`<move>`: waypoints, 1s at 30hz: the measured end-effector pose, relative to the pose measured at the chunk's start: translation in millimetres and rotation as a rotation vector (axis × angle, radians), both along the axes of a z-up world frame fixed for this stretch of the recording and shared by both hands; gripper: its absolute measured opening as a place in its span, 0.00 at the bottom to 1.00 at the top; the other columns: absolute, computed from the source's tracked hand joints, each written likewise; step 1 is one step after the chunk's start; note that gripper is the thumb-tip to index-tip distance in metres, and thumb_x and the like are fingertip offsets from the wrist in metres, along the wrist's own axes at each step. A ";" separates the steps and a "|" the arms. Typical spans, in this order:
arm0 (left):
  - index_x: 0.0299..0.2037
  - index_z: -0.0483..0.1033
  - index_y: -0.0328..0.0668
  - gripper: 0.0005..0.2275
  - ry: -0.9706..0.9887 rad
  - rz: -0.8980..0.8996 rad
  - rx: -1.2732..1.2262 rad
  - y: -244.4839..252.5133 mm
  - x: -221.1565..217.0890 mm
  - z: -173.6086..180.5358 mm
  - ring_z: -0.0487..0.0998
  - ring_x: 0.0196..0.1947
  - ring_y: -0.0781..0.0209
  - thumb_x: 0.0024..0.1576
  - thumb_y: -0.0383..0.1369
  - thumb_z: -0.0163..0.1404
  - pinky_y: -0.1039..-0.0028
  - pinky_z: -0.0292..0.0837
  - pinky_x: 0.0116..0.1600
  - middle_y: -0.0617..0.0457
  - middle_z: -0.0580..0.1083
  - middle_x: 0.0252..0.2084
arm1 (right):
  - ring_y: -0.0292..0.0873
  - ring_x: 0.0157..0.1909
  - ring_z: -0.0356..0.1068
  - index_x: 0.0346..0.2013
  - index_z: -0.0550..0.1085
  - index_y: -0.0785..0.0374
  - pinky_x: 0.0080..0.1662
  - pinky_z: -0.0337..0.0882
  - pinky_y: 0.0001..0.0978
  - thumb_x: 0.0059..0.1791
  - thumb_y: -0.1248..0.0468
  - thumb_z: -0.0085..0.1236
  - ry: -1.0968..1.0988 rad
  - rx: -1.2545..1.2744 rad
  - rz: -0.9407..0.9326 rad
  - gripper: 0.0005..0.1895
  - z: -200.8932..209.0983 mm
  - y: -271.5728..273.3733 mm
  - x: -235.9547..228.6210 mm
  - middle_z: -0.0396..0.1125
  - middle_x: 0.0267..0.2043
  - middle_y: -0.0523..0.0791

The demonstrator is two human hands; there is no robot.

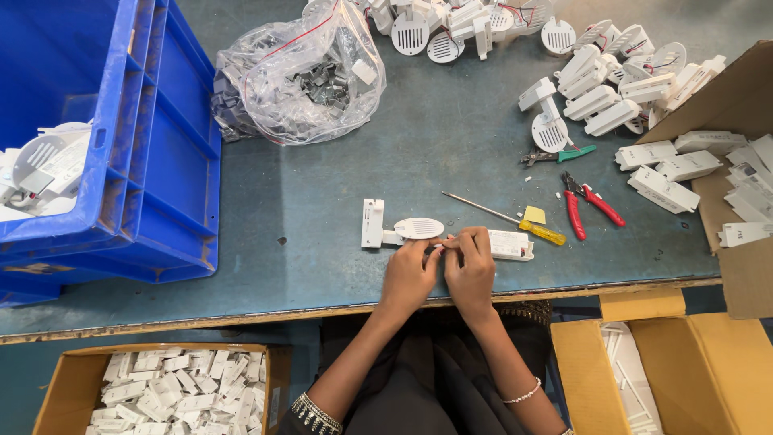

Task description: The person assembles white plastic electrical components on a workbench. They use a screwdriver to tighten screws and wire cutters to trim wires, then place the finished units into a blue crate.

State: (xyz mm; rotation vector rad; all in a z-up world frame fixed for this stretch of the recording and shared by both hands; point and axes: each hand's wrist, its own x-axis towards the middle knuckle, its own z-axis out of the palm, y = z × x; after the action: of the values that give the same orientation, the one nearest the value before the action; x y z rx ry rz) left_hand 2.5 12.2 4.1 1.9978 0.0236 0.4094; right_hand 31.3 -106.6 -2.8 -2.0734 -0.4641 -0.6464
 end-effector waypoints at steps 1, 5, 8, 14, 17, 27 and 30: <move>0.44 0.79 0.36 0.08 0.045 0.019 -0.056 -0.7 1.2 1.1 0.78 0.24 0.49 0.57 0.29 0.55 0.61 0.73 0.32 0.42 0.78 0.35 | 0.44 0.37 0.72 0.33 0.72 0.70 0.37 0.72 0.34 0.45 0.80 0.57 -0.004 0.002 0.006 0.06 -0.3 -0.6 0.4 0.64 0.41 0.48; 0.43 0.81 0.36 0.07 0.133 0.078 -0.212 -3.7 4.9 1.2 0.76 0.19 0.60 0.56 0.27 0.56 0.70 0.69 0.28 0.48 0.78 0.26 | 0.44 0.36 0.70 0.33 0.72 0.70 0.35 0.70 0.33 0.44 0.80 0.58 -0.057 -0.014 0.023 0.07 -0.6 -1.8 -1.2 0.64 0.41 0.49; 0.43 0.80 0.35 0.06 0.116 0.058 -0.427 -4.1 8.0 -3.8 0.76 0.20 0.69 0.57 0.26 0.55 0.77 0.69 0.26 0.54 0.79 0.26 | 0.42 0.33 0.68 0.33 0.72 0.69 0.33 0.69 0.32 0.45 0.78 0.60 -0.044 -0.018 0.046 0.07 -0.4 -2.1 -2.6 0.64 0.40 0.48; 0.44 0.82 0.33 0.07 0.106 0.058 -0.518 -0.8 11.9 -14.0 0.72 0.19 0.74 0.58 0.26 0.56 0.81 0.63 0.25 0.55 0.75 0.20 | 0.37 0.38 0.71 0.38 0.73 0.68 0.37 0.73 0.26 0.48 0.77 0.56 0.075 0.184 0.109 0.06 8.7 -2.1 2.4 0.67 0.45 0.47; 0.44 0.82 0.33 0.07 0.098 0.052 -0.518 -0.5 10.7 -15.7 0.72 0.20 0.75 0.58 0.26 0.56 0.82 0.63 0.25 0.56 0.76 0.21 | 0.37 0.38 0.69 0.41 0.74 0.69 0.36 0.71 0.25 0.49 0.75 0.57 0.118 0.217 0.166 0.07 14.2 -5.1 2.3 0.67 0.45 0.48; 0.43 0.81 0.32 0.07 0.072 0.011 -0.616 1.6 10.2 -14.4 0.73 0.21 0.76 0.58 0.25 0.55 0.84 0.67 0.27 0.57 0.79 0.28 | 0.34 0.38 0.68 0.40 0.75 0.68 0.41 0.69 0.25 0.52 0.70 0.58 0.206 0.253 0.225 0.03 8.7 -11.0 5.1 0.67 0.42 0.44; 0.43 0.82 0.31 0.06 0.066 -0.014 -0.687 2.0 10.5 -17.9 0.72 0.22 0.76 0.59 0.25 0.55 0.84 0.67 0.28 0.57 0.79 0.28 | 0.34 0.38 0.68 0.39 0.75 0.68 0.41 0.69 0.24 0.53 0.70 0.58 0.251 0.294 0.285 0.02 6.0 -14.2 6.2 0.66 0.40 0.44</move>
State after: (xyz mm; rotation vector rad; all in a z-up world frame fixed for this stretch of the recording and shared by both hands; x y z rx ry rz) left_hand 13.0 14.2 -13.8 1.3309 0.1688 0.2753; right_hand 37.5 -120.8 3.2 -1.7383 -0.4762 -0.2622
